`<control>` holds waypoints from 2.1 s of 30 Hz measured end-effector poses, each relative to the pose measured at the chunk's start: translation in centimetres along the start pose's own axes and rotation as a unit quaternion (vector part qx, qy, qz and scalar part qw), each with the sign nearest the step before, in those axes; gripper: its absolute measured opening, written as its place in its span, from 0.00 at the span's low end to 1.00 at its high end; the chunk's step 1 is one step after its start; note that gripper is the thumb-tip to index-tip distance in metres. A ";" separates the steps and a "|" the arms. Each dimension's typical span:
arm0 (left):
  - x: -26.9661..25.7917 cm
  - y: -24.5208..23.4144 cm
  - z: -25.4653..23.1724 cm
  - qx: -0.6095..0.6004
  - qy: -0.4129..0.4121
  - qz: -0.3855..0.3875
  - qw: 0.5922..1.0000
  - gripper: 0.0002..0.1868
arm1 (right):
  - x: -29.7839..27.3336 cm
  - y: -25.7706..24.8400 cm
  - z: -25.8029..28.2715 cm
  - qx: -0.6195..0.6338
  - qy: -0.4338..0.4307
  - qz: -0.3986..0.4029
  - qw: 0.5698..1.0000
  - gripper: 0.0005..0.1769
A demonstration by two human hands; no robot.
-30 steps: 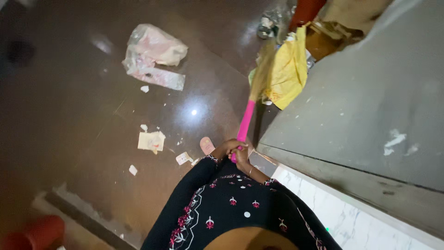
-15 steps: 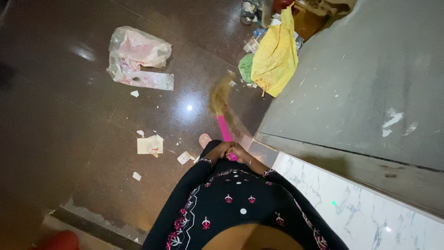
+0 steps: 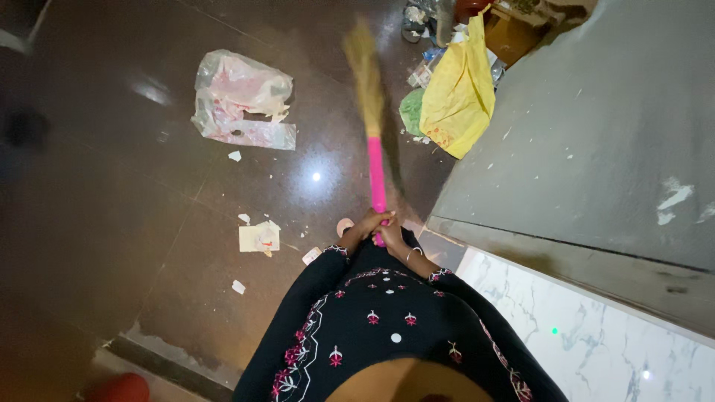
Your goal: The person sweeps debris from the floor across a doorway and toward the stairs using a broom.
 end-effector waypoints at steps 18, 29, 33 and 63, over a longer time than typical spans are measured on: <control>4.7 -4.5 7.2 -0.103 -0.152 0.002 0.983 0.22 | 6.6 0.3 -3.1 0.054 0.373 0.183 0.908 0.10; 6.0 -6.6 -2.2 -0.110 0.005 -0.308 0.945 0.24 | 9.4 5.4 8.4 -0.248 0.074 0.190 0.947 0.37; 8.3 -6.9 -6.1 -0.067 0.102 -0.251 0.960 0.24 | 11.3 4.8 10.4 -0.186 0.075 0.146 0.969 0.30; 14.1 -8.5 -12.9 -0.210 0.063 -0.409 0.886 0.17 | 22.0 5.7 19.0 -0.285 0.152 0.347 0.880 0.34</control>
Point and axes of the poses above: each hand's wrist, its own x-axis towards the middle knuckle, its own y-axis out of the palm, z = x × y, the point moved 1 cm from there along x, towards the middle knuckle, and after that the axes turned 7 degrees about x, right-handed, at the moved point
